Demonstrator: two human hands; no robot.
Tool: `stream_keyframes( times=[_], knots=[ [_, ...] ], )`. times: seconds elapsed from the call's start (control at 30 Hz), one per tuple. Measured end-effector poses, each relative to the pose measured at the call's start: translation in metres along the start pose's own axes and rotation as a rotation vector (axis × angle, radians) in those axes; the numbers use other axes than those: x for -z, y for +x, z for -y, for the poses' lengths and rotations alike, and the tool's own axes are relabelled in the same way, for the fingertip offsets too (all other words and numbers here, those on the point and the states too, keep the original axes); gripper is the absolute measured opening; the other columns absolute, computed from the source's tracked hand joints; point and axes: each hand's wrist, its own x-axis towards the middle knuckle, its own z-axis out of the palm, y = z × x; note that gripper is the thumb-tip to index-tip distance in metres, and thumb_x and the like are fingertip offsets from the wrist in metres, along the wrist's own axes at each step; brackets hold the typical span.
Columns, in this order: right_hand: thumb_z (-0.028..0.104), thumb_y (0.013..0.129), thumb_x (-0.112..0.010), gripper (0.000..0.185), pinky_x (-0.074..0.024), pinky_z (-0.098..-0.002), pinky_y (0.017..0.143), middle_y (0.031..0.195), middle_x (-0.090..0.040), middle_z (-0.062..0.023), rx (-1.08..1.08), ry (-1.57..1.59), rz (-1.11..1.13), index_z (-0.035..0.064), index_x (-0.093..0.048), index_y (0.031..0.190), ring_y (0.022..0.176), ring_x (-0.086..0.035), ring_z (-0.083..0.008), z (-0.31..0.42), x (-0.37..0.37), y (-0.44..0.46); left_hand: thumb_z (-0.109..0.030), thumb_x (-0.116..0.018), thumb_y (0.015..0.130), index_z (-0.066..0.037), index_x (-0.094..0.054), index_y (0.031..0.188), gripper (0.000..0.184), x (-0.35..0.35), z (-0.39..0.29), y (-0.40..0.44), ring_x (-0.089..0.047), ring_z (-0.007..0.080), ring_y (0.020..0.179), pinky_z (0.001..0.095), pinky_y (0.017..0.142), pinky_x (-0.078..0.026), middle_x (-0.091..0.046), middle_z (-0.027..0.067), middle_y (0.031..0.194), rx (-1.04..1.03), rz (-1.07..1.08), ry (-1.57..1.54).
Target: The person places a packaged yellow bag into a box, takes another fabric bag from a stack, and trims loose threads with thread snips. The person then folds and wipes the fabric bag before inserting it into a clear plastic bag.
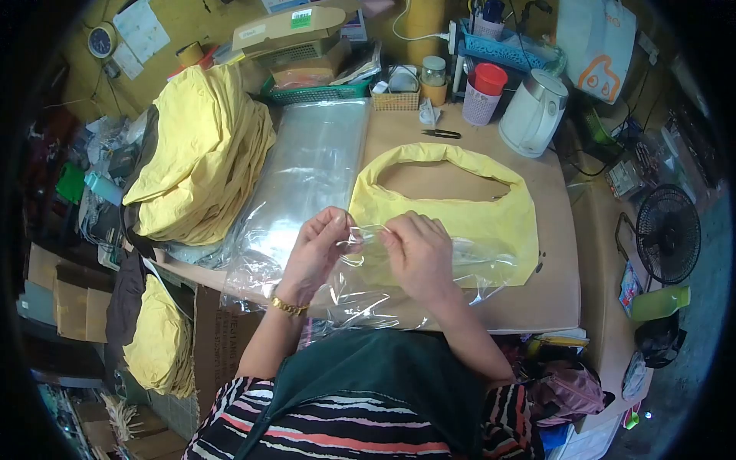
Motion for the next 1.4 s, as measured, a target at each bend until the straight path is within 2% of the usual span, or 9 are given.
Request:
stream_keyframes(
  times=[0.13, 0.2, 0.3, 0.5, 0.57, 0.67, 0.87, 1.13, 1.4],
  knots=[
    [0.011, 0.080, -0.069, 0.012, -0.0394, -0.0361, 0.052, 0.061, -0.051, -0.0081, 0.247, 0.048, 0.040, 0.0040, -0.059, 0.079, 0.052, -0.049, -0.0283, 0.016, -0.021, -0.006, -0.037, -0.040, 0.104, -0.009, -0.054, 0.082, 0.038, -0.009, 0.043, 0.019, -0.046, 0.0080, 0.056, 0.0228, 0.051, -0.038, -0.050, -0.0023, 0.066, 0.111, -0.125, 0.141],
    [0.013, 0.081, -0.066, 0.015, -0.0397, -0.0380, 0.050, 0.058, -0.051, -0.0088, 0.319, 0.105, 0.088, 0.0058, -0.056, 0.072, 0.049, -0.050, -0.0288, 0.003, -0.037, -0.008, -0.036, -0.039, 0.104, -0.008, -0.056, 0.085, 0.038, -0.017, 0.073, 0.009, -0.048, 0.0084, 0.058, 0.0244, 0.055, -0.040, -0.049, -0.0026, 0.066, 0.279, -0.105, -0.521],
    [0.015, 0.078, -0.064, 0.015, -0.0405, -0.0386, 0.049, 0.057, -0.051, -0.0093, 0.196, 0.095, 0.043, 0.0106, -0.054, 0.068, 0.048, -0.052, -0.0264, -0.023, -0.050, -0.012, -0.035, -0.037, 0.105, -0.008, -0.057, 0.087, 0.038, -0.030, 0.040, -0.003, -0.050, 0.0085, 0.059, 0.0257, 0.058, -0.043, -0.052, -0.0023, 0.067, 0.386, -0.154, 0.012],
    [0.007, 0.084, -0.063, 0.021, -0.0373, -0.0374, 0.045, 0.054, -0.049, -0.0109, 0.333, 0.136, 0.058, 0.0059, -0.053, 0.065, 0.045, -0.050, -0.0227, -0.016, -0.051, -0.025, -0.038, -0.043, 0.103, -0.012, -0.057, 0.083, 0.036, 0.004, 0.097, 0.003, -0.044, 0.0072, 0.060, 0.0242, 0.054, -0.035, -0.047, -0.0048, 0.064, 0.201, -0.086, -0.212],
    [0.017, 0.088, -0.065, 0.022, -0.0369, -0.0305, 0.048, 0.055, -0.049, -0.0094, -0.443, 0.348, 0.224, 0.0062, -0.056, 0.071, 0.048, -0.046, -0.0122, -0.039, -0.045, -0.024, -0.027, -0.052, 0.100, -0.007, -0.061, 0.094, 0.023, -0.008, 0.049, -0.011, -0.052, 0.0070, 0.069, 0.0232, 0.063, -0.041, -0.059, -0.0009, 0.073, 0.314, -0.129, -0.432],
    [0.013, 0.093, -0.063, 0.027, -0.0340, -0.0234, 0.048, 0.056, -0.047, 0.0027, -0.538, 0.790, 0.198, 0.0019, -0.055, 0.069, 0.055, -0.041, -0.0024, -0.035, -0.034, -0.023, -0.016, -0.063, 0.094, -0.005, -0.063, 0.095, 0.011, -0.002, 0.036, -0.004, -0.056, 0.0064, 0.072, 0.0218, 0.065, -0.043, -0.069, 0.0049, 0.088, -0.080, -0.154, -0.012],
    [0.009, 0.092, -0.064, 0.011, -0.0374, -0.0189, 0.054, 0.067, -0.055, 0.0031, -0.441, 0.398, 0.231, 0.0005, -0.062, 0.086, 0.058, -0.046, -0.0027, -0.032, -0.021, -0.029, -0.017, -0.071, 0.088, -0.006, -0.063, 0.084, 0.015, 0.017, 0.049, -0.002, -0.055, 0.0029, 0.059, 0.0175, 0.050, -0.038, -0.070, 0.0050, 0.075, -0.069, -0.202, -0.084],
    [0.006, 0.088, -0.065, 0.009, -0.0480, -0.0255, 0.061, 0.070, -0.063, -0.0013, -0.365, 0.476, 0.147, -0.0013, -0.063, 0.084, 0.060, -0.055, -0.0095, -0.016, -0.021, -0.016, -0.012, -0.070, 0.088, 0.000, -0.067, 0.092, 0.013, -0.005, 0.033, -0.001, -0.067, 0.0121, 0.081, 0.0233, 0.077, -0.052, -0.071, 0.0084, 0.088, -0.127, -0.277, -0.016],
    [0.006, 0.091, -0.061, 0.011, -0.0470, -0.0262, 0.056, 0.070, -0.063, -0.0032, -0.401, 0.183, 0.329, -0.0012, -0.064, 0.083, 0.060, -0.059, -0.0122, -0.007, -0.010, -0.016, -0.020, -0.065, 0.093, -0.001, -0.065, 0.083, 0.022, 0.007, 0.053, -0.003, -0.060, 0.0090, 0.069, 0.0228, 0.067, -0.049, -0.063, 0.0011, 0.073, -0.092, -0.102, -0.016]
  ],
)
